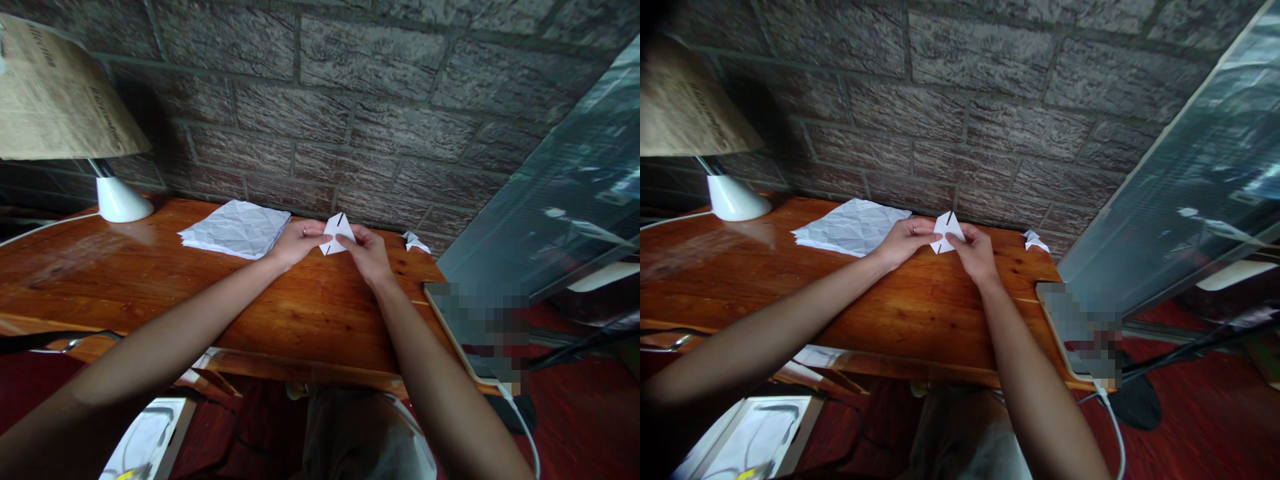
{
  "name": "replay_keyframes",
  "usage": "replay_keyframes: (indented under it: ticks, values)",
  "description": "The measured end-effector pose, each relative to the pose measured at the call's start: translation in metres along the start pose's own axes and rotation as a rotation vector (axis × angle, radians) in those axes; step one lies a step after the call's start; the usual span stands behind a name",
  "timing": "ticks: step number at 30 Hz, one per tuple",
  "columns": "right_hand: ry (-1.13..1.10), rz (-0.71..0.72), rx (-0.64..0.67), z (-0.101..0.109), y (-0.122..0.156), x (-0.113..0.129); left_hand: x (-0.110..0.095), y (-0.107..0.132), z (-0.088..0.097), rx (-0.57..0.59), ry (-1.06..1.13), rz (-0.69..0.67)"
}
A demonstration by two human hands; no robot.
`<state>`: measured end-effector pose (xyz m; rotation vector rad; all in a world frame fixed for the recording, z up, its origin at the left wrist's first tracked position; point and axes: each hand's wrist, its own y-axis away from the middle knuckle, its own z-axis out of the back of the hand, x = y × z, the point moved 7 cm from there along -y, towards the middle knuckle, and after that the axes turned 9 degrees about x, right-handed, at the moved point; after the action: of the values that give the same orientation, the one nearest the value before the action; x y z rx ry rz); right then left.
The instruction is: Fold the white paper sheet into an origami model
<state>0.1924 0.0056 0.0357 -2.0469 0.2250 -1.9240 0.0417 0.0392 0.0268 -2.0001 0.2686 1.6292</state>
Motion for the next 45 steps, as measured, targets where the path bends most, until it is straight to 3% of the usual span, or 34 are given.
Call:
replay_keyframes:
  ticks: [7, 13, 21, 31, 45]
  values:
    - [0.032, -0.045, 0.059, -0.006, 0.0, -0.007, 0.008, 0.001, 0.003, -0.059, 0.142, 0.102]
    - [-0.055, -0.117, 0.096, -0.012, 0.001, -0.01, 0.004, -0.003, 0.008, -0.039, 0.04, 0.066]
    - [-0.033, -0.152, 0.133, -0.009, 0.002, -0.013, -0.012, -0.002, 0.001, 0.184, -0.107, -0.028]
    - [-0.017, -0.142, 0.16, -0.009, 0.002, -0.013, -0.016, -0.002, 0.0, 0.286, -0.086, -0.014]
    - [-0.001, -0.139, 0.157, -0.012, 0.002, -0.016, -0.01, -0.004, 0.005, 0.098, -0.426, -0.119]
